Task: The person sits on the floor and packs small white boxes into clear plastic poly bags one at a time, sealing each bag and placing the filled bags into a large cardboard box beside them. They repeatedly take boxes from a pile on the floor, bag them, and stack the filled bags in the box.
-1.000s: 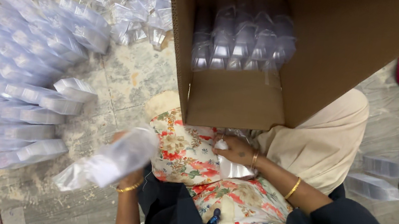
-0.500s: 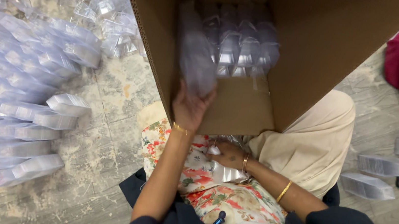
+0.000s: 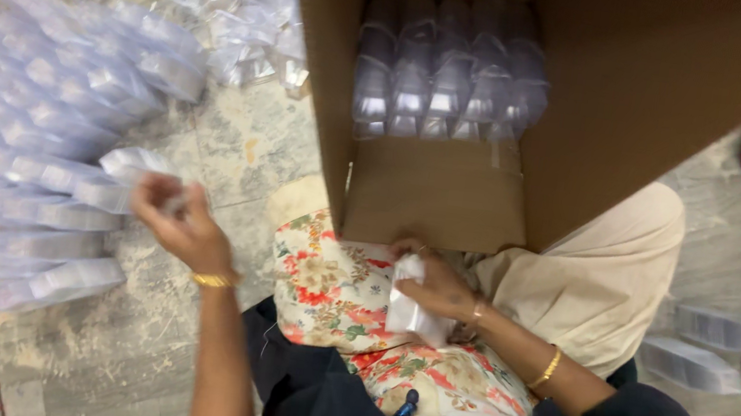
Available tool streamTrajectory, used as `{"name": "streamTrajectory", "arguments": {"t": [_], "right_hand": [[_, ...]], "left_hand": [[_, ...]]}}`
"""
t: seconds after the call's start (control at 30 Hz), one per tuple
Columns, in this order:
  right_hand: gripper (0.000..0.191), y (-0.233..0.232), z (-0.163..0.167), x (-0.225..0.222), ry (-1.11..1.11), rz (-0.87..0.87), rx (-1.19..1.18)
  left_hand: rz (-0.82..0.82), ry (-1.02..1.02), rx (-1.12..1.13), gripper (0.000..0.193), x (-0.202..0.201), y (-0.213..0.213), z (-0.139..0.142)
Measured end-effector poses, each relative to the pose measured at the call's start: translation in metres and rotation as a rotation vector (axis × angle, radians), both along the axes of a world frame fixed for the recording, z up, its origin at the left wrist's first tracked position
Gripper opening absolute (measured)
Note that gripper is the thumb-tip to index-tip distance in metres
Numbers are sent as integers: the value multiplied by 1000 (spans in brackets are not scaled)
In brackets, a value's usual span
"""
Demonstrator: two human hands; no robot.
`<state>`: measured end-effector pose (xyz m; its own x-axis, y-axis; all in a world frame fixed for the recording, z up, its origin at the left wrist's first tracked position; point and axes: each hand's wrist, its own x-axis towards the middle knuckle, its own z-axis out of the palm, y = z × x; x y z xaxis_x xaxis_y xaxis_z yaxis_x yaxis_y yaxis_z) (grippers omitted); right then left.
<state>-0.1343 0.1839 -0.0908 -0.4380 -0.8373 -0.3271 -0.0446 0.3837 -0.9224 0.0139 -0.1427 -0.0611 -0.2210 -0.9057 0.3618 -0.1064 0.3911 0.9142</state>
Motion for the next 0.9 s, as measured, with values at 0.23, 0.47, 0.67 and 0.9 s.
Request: {"name": "streamTrajectory", "arguments": {"t": [0.23, 0.47, 0.67, 0.9], "right_hand": [[34, -21, 59, -4, -476, -230, -299], [15, -45, 66, 3, -579, -356, -353], [16, -65, 80, 11, -424, -276, -374], [18, -94, 74, 28, -227, -217, -638]], "left_hand": [[250, -943, -331, 78, 22, -144, -45], [284, -921, -163, 76, 9, -167, -59], [144, -913, -160, 64, 20, -186, -61], [-442, -804, -45, 62, 55, -125, -69]]}}
